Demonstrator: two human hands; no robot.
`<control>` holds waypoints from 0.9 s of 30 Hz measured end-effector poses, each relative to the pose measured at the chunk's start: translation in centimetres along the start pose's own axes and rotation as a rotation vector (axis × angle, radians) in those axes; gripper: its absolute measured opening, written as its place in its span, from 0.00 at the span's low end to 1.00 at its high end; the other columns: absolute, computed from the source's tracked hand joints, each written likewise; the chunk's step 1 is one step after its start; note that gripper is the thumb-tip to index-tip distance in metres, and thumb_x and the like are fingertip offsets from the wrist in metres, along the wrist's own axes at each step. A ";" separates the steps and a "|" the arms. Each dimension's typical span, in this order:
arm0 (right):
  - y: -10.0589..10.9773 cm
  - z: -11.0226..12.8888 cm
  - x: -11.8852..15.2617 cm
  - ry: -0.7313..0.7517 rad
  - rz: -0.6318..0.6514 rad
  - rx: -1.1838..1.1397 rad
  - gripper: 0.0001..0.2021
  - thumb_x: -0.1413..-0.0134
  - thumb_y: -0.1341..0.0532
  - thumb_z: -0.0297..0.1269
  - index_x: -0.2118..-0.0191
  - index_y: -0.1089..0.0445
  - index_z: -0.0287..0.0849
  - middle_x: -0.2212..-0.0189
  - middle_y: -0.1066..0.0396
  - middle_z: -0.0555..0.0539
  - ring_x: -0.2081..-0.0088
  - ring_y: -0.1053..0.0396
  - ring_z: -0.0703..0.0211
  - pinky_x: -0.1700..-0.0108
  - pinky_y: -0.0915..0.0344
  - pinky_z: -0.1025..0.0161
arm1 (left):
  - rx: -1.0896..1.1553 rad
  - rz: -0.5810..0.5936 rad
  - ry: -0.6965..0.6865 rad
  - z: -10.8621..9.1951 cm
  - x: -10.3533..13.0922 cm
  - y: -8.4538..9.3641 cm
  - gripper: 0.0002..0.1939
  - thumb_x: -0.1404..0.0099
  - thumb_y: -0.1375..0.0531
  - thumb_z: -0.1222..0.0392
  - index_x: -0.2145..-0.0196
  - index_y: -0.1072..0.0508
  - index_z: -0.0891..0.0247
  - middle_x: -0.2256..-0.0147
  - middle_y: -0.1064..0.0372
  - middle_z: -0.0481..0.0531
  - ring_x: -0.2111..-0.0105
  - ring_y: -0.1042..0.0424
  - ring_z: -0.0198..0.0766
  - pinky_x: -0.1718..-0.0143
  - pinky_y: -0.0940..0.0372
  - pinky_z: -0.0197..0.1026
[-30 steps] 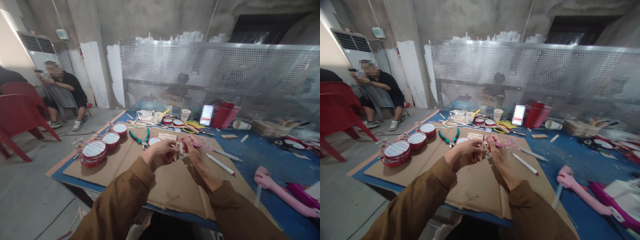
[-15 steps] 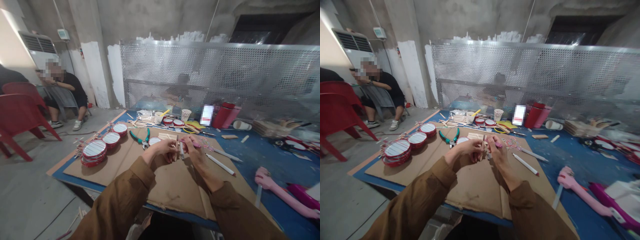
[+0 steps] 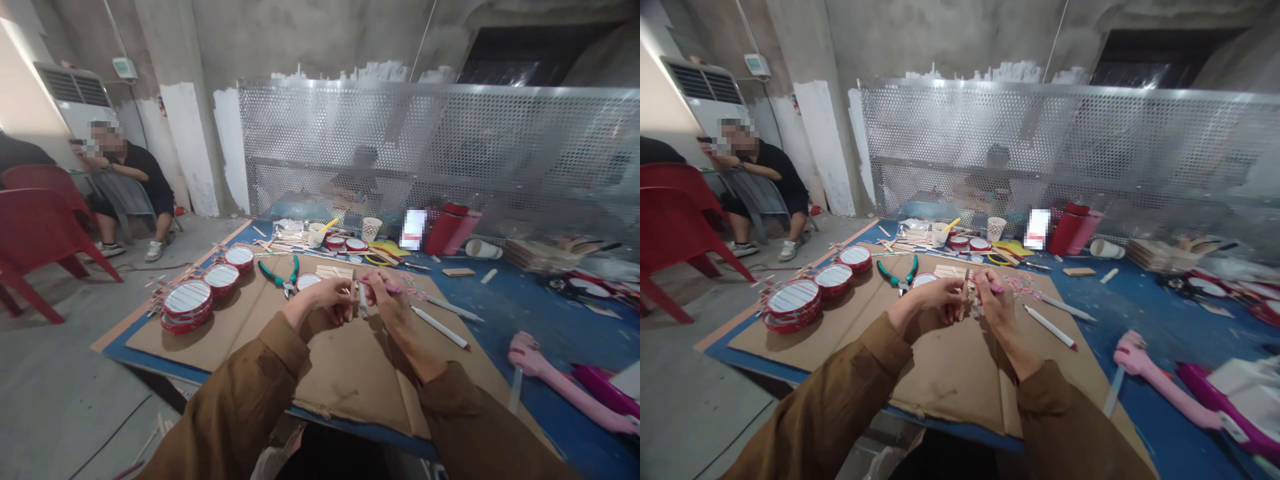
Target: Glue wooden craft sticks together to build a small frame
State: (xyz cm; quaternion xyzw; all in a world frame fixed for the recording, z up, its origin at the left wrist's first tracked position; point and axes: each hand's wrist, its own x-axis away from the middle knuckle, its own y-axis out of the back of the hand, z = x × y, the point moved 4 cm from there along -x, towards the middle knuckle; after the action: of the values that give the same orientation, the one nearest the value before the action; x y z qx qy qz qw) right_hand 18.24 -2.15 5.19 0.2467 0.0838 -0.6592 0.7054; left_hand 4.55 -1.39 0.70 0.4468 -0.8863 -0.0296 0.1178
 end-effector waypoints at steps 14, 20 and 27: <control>0.1 -0.2 0.0 -0.007 0.009 -0.016 0.22 0.45 0.44 0.60 0.72 0.33 0.43 0.83 0.39 0.54 0.83 0.41 0.66 0.81 0.42 0.69 | -0.002 -0.024 0.013 -0.5 0.4 -0.2 0.09 0.37 0.42 0.58 0.61 0.38 0.63 0.79 0.31 0.47 0.83 0.30 0.35 0.80 0.33 0.36; 0.0 -0.1 0.0 -0.018 0.023 -0.036 0.22 0.45 0.44 0.59 0.73 0.35 0.43 0.83 0.39 0.54 0.83 0.41 0.66 0.81 0.42 0.68 | 0.011 -0.004 0.006 -0.3 0.2 -0.2 0.10 0.37 0.43 0.57 0.59 0.37 0.63 0.79 0.31 0.48 0.83 0.30 0.36 0.80 0.33 0.37; -0.2 0.5 0.2 -0.028 0.031 -0.036 0.23 0.46 0.44 0.60 0.73 0.35 0.43 0.84 0.40 0.55 0.83 0.42 0.67 0.81 0.44 0.69 | 0.010 -0.012 0.004 -0.3 0.2 -0.1 0.14 0.38 0.40 0.52 0.61 0.37 0.63 0.78 0.30 0.49 0.83 0.30 0.35 0.80 0.33 0.37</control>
State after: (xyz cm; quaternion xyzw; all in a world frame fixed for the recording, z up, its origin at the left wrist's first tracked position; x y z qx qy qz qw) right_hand 18.02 -2.60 5.50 0.2259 0.0822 -0.6500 0.7209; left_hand 4.60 -1.60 0.96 0.4526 -0.8837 -0.0249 0.1169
